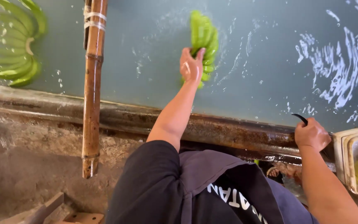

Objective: Cleaning and cutting clusters of green bananas in a water tank.

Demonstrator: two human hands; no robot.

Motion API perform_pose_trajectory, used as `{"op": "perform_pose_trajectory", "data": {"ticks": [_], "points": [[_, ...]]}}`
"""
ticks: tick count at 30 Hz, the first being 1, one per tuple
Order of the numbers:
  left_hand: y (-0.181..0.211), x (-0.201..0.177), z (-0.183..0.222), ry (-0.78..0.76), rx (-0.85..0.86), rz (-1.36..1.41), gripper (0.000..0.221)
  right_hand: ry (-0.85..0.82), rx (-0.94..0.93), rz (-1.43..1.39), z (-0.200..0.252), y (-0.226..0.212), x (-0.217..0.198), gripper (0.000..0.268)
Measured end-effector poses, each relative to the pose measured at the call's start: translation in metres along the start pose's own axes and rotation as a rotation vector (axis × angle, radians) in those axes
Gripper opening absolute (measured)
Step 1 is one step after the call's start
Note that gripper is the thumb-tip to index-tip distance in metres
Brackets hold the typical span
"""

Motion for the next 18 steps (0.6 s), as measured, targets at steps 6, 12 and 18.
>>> {"op": "perform_pose_trajectory", "data": {"ticks": [6,12,18], "points": [[0.007,0.015,0.023,-0.254,0.366,-0.256,0.033,0.038,-0.009,0.004,-0.006,0.002,0.007,0.023],[-0.019,-0.003,0.087,-0.369,0.643,-0.279,0.032,0.048,-0.009,0.013,-0.005,0.002,0.01,0.022],[-0.086,0.011,0.089,-0.429,-0.57,0.173,0.083,0.04,-0.019,0.008,-0.002,0.005,0.009,0.021]]}}
Point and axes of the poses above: each hand's wrist, its own z-axis away from the middle knuckle, its own x-axis out of the palm, y = z × x, the point moved 2 cm from there along -z, towards the middle knuckle, and after that the axes turned 12 degrees about z, right-handed, at the moved point
